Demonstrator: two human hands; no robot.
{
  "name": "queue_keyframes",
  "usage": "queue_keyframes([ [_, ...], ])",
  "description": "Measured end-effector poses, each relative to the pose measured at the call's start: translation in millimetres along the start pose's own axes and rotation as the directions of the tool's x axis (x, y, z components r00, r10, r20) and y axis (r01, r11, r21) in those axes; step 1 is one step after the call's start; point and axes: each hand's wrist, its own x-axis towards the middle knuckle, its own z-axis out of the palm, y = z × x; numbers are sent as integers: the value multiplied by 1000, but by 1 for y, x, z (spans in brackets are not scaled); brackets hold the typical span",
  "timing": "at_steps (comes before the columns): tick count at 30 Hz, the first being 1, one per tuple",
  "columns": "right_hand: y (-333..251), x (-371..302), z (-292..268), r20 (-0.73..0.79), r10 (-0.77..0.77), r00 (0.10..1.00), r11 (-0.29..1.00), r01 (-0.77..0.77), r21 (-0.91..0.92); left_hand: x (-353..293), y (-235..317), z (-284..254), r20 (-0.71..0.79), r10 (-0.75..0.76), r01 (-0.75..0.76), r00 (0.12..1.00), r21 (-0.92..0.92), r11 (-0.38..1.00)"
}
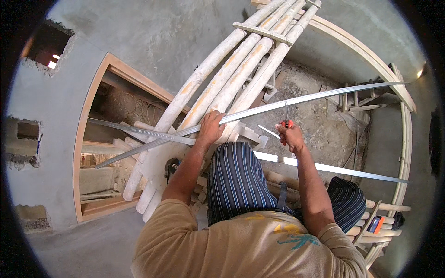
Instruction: The person measures metal studs using a tape measure and a pen, then cuts the metal studs using shears.
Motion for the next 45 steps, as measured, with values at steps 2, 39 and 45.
queue_keyframes([
  [2,1,0,0,48,-4,999,1000,3,4,2,6,3,85,-13,17,996,-41,999],
  [39,73,8,53,695,48,718,397,625,-673,35,-10,44,120,10,-1,993,-76,997],
  [45,66,-14,52,778,159,607,697,490,-524,32,-15,30,158,-58,57,986,10,998],
])
